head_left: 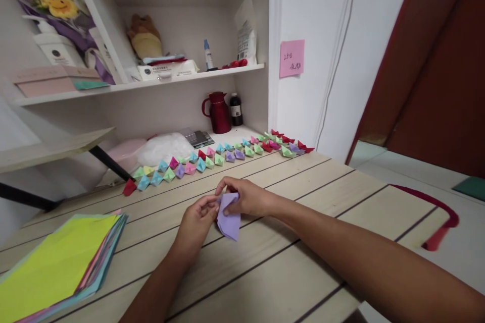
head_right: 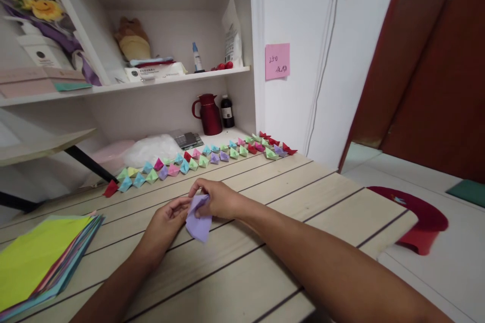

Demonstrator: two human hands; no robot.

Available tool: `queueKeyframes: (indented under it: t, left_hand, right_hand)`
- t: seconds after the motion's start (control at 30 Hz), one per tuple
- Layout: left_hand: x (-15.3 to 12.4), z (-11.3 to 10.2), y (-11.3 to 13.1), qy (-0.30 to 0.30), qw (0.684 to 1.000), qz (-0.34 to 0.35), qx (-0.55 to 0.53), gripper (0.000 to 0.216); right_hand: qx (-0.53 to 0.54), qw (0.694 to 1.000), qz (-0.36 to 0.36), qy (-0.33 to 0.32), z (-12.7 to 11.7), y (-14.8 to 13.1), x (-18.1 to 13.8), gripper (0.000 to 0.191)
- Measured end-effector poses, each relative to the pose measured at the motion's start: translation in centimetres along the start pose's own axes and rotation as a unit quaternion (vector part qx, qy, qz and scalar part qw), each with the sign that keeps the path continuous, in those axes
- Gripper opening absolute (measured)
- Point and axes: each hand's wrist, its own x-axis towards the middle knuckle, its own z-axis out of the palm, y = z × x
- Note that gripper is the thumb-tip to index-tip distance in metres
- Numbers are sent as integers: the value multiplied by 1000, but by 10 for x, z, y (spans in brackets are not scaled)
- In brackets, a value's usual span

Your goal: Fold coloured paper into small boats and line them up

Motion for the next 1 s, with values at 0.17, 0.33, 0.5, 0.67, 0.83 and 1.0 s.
queueKeyframes:
  t: [0.17, 0.33, 0.5, 0.67, 0.83, 1.0]
  left_hand:
    - [1, 1, -2, 1, 999, 33, 6, 49]
    - [-2, -1, -2, 2, 997, 64, 44, 34]
    - [-5, 1, -1, -6, 996, 64, 56, 22]
    - [-4, 4, -3, -1, 997, 64, 52, 21]
    - [-2, 1, -7, 23, 996, 69, 51, 37]
    - [-3, -1, -3, 21, 997, 60, 45, 32]
  right_hand:
    - [-91, 995, 4, 36, 1, 4, 2, 45]
    - [-124, 991, 19, 41, -1, 5, 2, 47]
    - [-54, 995, 37, 74, -4, 12, 4, 45]
    - [40, 995, 39, 86, -1, 21, 7, 35]
    - [135, 987, 27, 86, 4, 20, 8, 36]
    - [221, 972, 37, 65, 6, 12, 7, 38]
